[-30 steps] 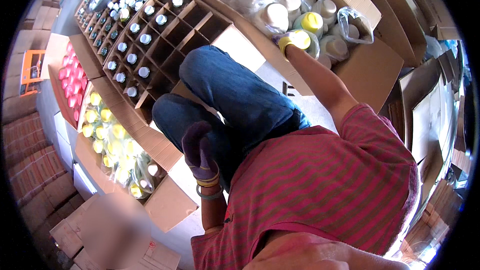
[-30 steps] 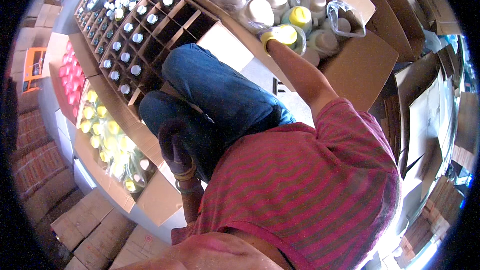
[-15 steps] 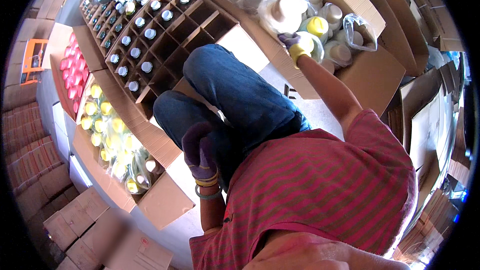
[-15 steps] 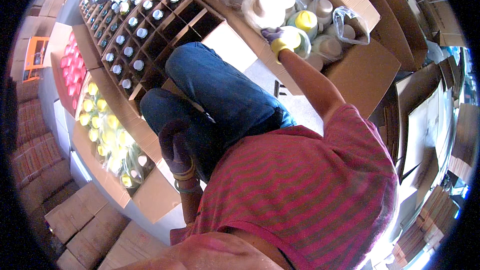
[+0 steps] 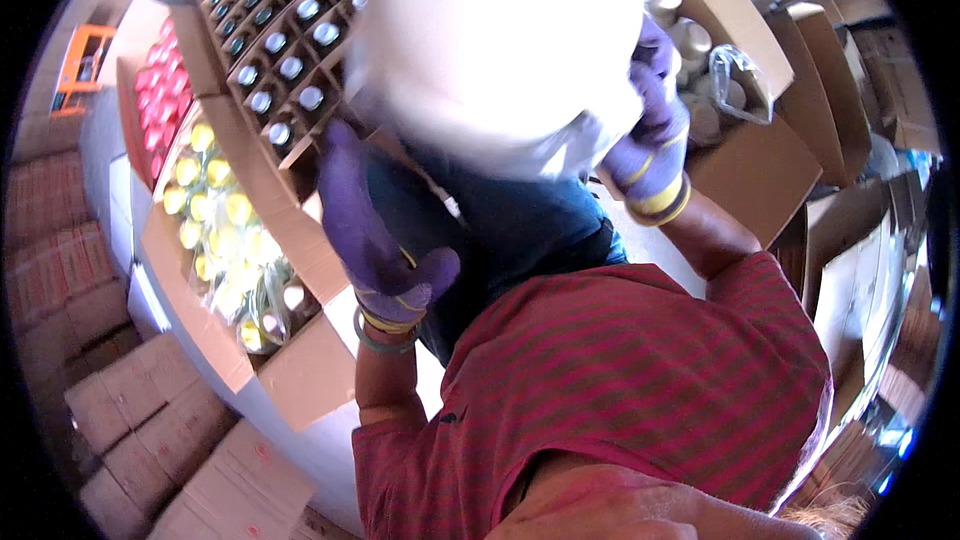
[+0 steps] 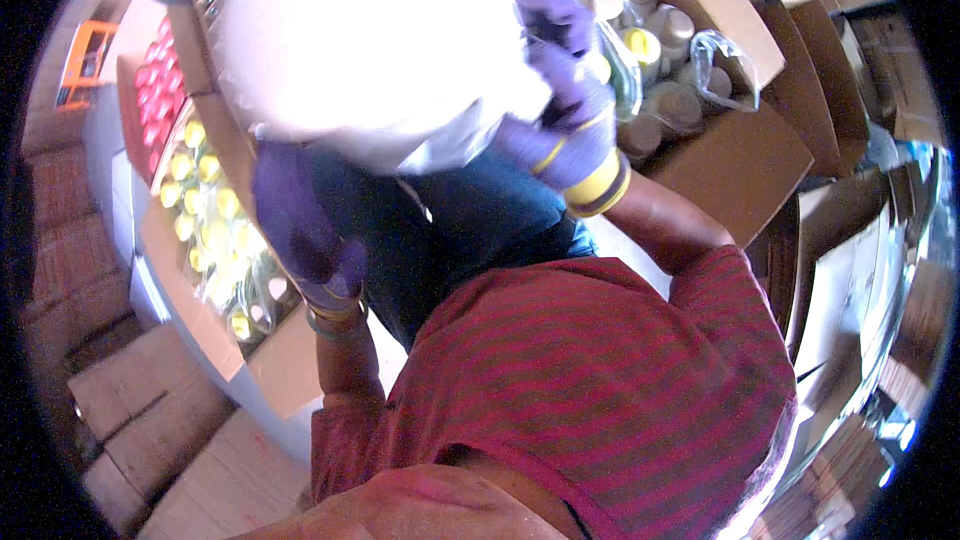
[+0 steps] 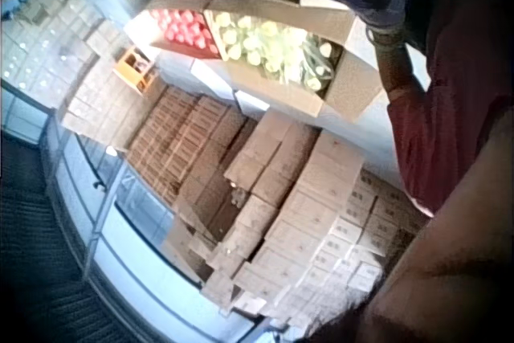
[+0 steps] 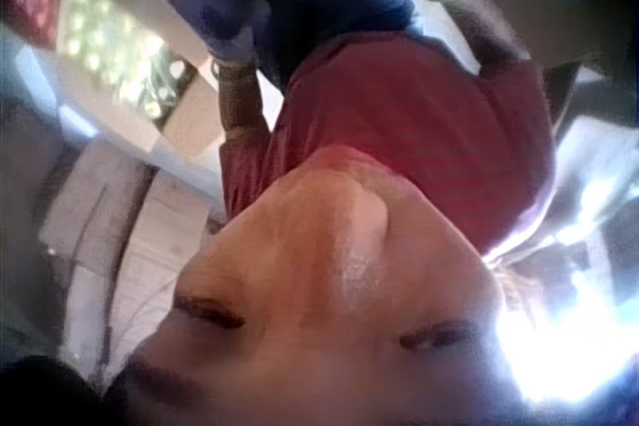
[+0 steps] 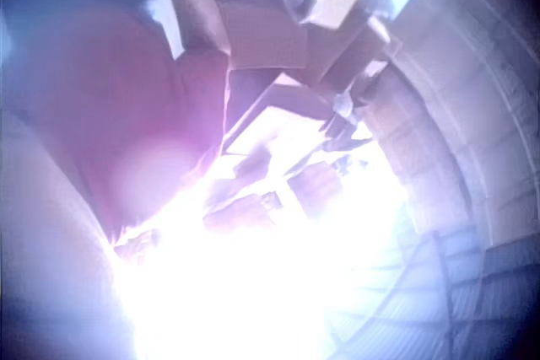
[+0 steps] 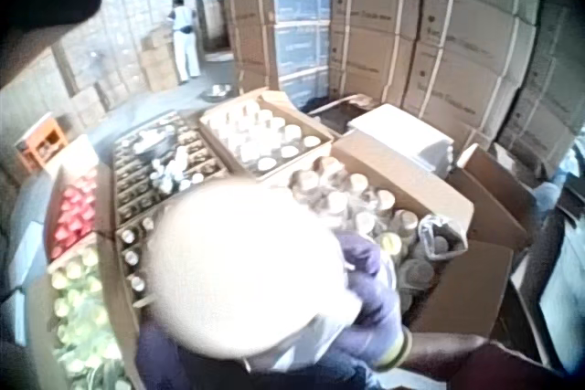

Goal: The person sits on the floor surrounded by cardboard boxes and assembles plastic containers. They pick up a container, insert a plastic bag, place a lid on top, and secure it by pressing down. The person repeats this process for multiple containers, handling them one at a time.

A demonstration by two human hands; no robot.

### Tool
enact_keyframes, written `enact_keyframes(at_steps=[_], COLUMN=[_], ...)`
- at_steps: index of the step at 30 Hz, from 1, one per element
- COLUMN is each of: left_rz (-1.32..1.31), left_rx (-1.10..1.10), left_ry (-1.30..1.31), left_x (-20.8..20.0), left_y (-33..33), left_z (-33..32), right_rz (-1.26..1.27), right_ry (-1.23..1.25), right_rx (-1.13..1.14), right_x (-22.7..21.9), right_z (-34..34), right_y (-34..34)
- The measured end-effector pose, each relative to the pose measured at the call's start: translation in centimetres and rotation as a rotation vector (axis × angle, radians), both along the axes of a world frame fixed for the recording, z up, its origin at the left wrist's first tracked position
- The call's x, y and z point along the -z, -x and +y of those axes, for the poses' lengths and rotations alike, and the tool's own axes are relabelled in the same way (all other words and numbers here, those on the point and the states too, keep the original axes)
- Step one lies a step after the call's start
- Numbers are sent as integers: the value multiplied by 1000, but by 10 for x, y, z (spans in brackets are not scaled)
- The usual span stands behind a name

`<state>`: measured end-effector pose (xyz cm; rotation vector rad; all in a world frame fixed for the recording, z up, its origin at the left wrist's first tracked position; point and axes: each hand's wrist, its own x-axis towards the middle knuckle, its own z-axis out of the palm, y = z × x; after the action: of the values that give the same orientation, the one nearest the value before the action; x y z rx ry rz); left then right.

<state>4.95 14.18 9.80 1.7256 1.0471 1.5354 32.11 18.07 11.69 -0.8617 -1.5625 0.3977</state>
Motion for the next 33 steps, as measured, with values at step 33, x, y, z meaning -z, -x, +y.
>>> enact_keyframes(at_steps=[33], left_rz=[-294], left_rx=[-144], left_ry=[628], left_x=[141], left_y=[119], left_z=[-63], right_rz=[73], right_ry=[-70], right_rx=[-973], right_x=[19], right_z=[12], right_y=[29])
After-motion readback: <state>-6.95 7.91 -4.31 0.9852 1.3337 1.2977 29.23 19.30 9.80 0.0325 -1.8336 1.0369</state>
